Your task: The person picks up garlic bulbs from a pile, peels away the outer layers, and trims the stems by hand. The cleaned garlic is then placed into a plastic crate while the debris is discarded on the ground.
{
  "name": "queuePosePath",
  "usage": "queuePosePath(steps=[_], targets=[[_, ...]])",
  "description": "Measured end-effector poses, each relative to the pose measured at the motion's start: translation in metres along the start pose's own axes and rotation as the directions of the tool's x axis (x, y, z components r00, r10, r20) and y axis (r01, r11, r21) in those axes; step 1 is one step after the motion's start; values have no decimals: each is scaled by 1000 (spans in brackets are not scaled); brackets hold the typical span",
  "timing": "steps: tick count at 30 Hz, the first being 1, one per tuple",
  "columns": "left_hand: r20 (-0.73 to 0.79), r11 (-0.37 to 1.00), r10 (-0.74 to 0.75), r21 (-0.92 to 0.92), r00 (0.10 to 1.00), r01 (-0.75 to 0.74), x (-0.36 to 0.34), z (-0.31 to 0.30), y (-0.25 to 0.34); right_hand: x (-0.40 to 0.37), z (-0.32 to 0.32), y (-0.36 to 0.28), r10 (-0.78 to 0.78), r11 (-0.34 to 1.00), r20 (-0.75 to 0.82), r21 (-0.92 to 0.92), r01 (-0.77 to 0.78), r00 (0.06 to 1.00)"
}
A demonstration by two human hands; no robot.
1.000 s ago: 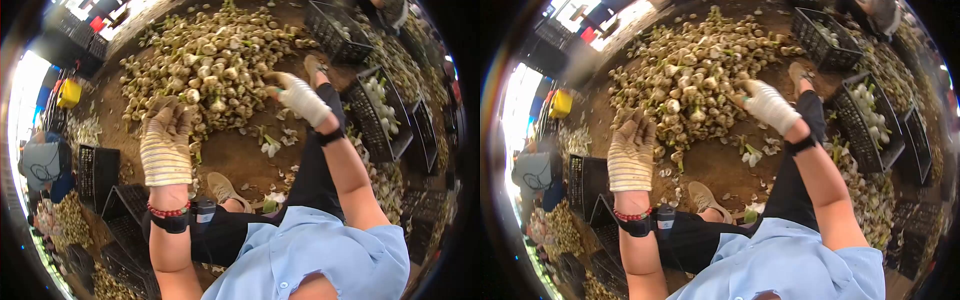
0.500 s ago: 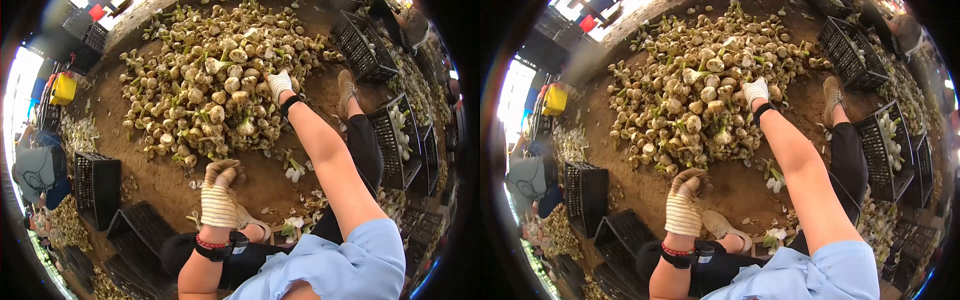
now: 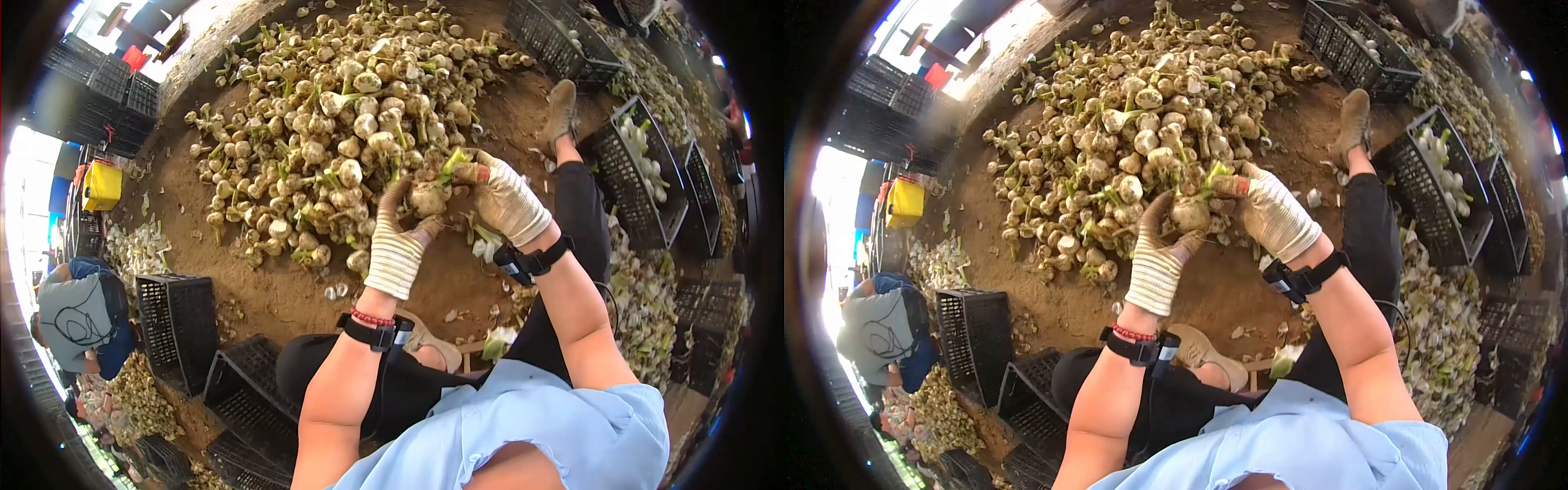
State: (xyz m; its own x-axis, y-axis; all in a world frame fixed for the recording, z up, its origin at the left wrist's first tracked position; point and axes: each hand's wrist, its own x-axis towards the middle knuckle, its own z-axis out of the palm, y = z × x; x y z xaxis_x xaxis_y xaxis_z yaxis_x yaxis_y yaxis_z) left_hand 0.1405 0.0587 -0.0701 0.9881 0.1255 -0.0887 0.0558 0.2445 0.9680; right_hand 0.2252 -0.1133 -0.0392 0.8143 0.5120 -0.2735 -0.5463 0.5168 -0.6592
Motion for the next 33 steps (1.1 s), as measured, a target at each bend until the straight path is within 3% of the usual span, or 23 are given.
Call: queuePosePath(steps=[3,5,6,7,9,10,11,13,15,17,18,20,21,23,24,25,27,28,31,33], targets=[[-67,996,88,33,994,-86,-38,9,11,-42,3,17,-57,993,70,108,49,996],[-84,996,92,1,992,-92,-62,11,20,-73,25,20,-18,999,250,34,10,968],[-86,995,100,5,991,-100,-72,12,22,-82,24,24,-29,995,227,-86,49,974],[-82,991,132,32,988,-130,-80,13,23,-89,28,25,-35,995,233,-85,56,972],[-60,980,188,83,980,-183,-92,14,23,-100,38,28,-184,840,251,-462,284,950],[-84,959,218,200,972,-198,-98,18,26,-105,49,27,-179,860,185,-447,245,966],[-72,959,219,199,973,-201,-101,20,29,-107,51,27,-190,858,179,-447,252,965],[20,700,484,591,875,-401,-105,23,35,-110,50,28,-78,911,43,-403,89,996],[73,642,475,653,877,-403,-108,24,34,-114,47,30,-168,892,56,-416,176,984],[53,783,428,477,902,-399,-104,24,25,-118,41,27,-187,787,38,-592,172,982],[63,787,420,472,905,-398,-104,24,21,-117,32,28,-191,789,25,-591,169,981],[25,978,175,108,984,-176,-102,29,25,-116,22,26,-309,494,192,-804,330,932],[30,980,167,104,986,-169,-101,28,25,-118,17,25,-309,495,182,-807,321,934],[53,994,71,78,996,-75,-96,22,26,-127,38,7,-90,533,-29,-846,23,995],[74,996,74,53,995,-78,-94,19,22,-118,17,25,-310,365,131,-898,245,942],[74,996,69,53,995,-73,-92,19,22,-115,19,26,-308,368,126,-898,241,943],[-18,930,-131,-348,991,117,-88,19,25,-111,29,23,-191,540,-77,-841,39,979],[-29,869,-181,-474,983,146,-86,16,23,-111,30,22,-189,542,-80,-840,36,979],[-11,804,-306,-539,952,252,-68,3,7,-117,32,20,-116,466,-139,-882,-69,984],[-31,766,-301,-603,953,222,-65,11,6,-130,37,29,27,839,-79,-541,-66,997]])
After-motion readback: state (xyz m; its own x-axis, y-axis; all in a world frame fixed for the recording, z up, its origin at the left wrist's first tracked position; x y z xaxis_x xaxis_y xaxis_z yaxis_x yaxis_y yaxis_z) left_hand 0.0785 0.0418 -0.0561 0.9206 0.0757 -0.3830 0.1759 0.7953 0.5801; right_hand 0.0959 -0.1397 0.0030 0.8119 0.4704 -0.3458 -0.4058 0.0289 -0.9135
